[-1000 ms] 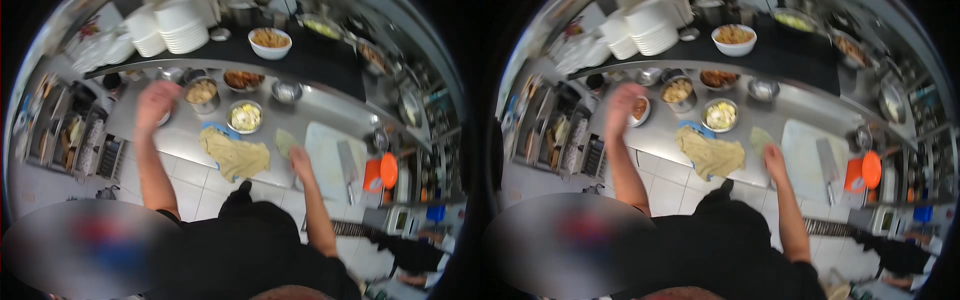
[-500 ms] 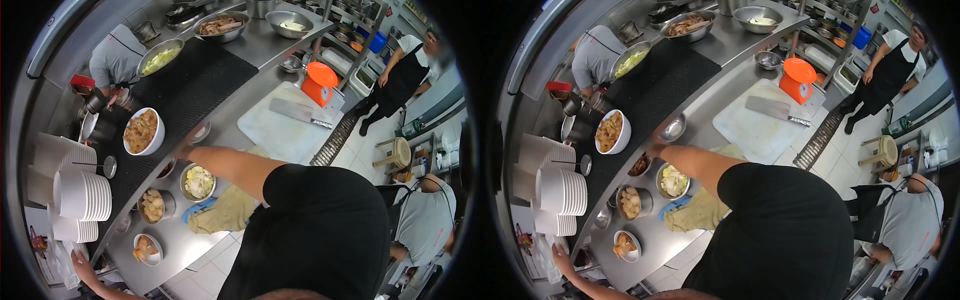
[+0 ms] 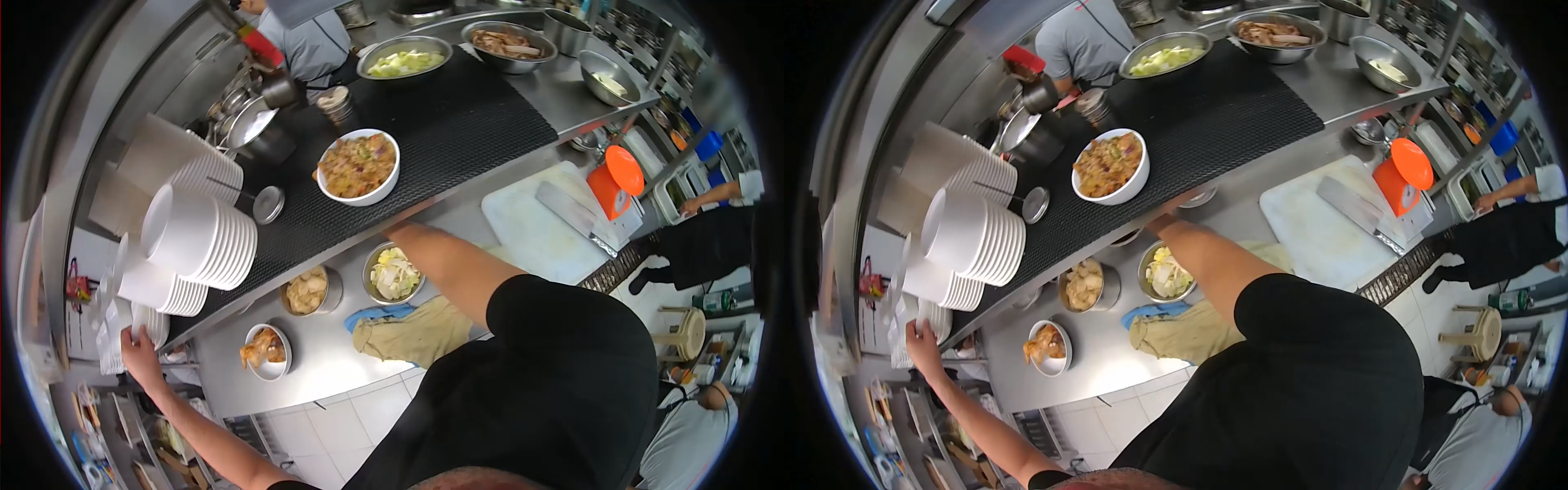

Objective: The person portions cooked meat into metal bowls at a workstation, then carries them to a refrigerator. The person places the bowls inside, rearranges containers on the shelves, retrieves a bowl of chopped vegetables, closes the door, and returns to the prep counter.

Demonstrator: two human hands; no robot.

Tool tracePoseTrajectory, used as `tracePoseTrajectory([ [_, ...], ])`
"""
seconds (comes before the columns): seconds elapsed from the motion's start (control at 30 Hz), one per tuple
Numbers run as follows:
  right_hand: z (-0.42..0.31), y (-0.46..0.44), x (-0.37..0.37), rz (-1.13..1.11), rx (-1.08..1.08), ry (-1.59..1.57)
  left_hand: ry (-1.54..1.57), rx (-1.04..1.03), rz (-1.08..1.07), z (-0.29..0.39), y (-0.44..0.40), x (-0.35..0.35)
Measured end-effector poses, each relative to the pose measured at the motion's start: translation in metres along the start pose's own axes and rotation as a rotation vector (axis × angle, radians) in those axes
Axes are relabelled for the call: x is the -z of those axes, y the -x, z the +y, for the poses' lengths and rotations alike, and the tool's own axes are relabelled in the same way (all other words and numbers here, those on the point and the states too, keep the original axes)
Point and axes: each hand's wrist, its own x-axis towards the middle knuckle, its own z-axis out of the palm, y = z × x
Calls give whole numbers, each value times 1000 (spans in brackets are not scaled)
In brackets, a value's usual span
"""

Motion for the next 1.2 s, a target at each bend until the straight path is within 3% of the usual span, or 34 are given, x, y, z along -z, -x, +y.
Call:
tracePoseTrajectory([
  [0.27, -5, -7, 19, -35, 1, 12, 252, 90, 184, 11, 76, 69],
  [0.4, -5, 1, 13, -59, 33, 22, 261, 78, 84, 42, 191, 141],
  [0.47, -3, 8, 17, -59, 52, 16, 245, 141, 25, 118, 246, 163],
  [0.53, 4, 22, 28, -57, 74, 11, 360, 248, -113, 133, 276, 158],
  [0.63, 29, 50, 73, -14, 125, -117, 727, 102, -506, 155, 291, 101],
  [0.67, 17, 105, 102, 171, 47, -343, 843, 63, -622, 187, 290, 77],
  [0.73, 54, 124, 144, 216, 83, -561, 880, 102, -847, 244, 295, 19],
  [0.77, 73, 132, 170, 277, 33, -548, 886, -62, -910, 268, 303, -19],
  [0.8, 93, 143, 195, 335, 91, -662, 869, -214, -939, 309, 312, -45],
  [0.93, 152, 198, 294, 683, -9, -238, 800, -620, -878, 423, 366, -153],
  [1.03, 207, 218, 343, 929, 43, -74, 825, -756, -787, 478, 415, -229],
  [1.2, 220, 284, 377, 1063, 1, 57, 846, -929, -767, 539, 470, -299],
])
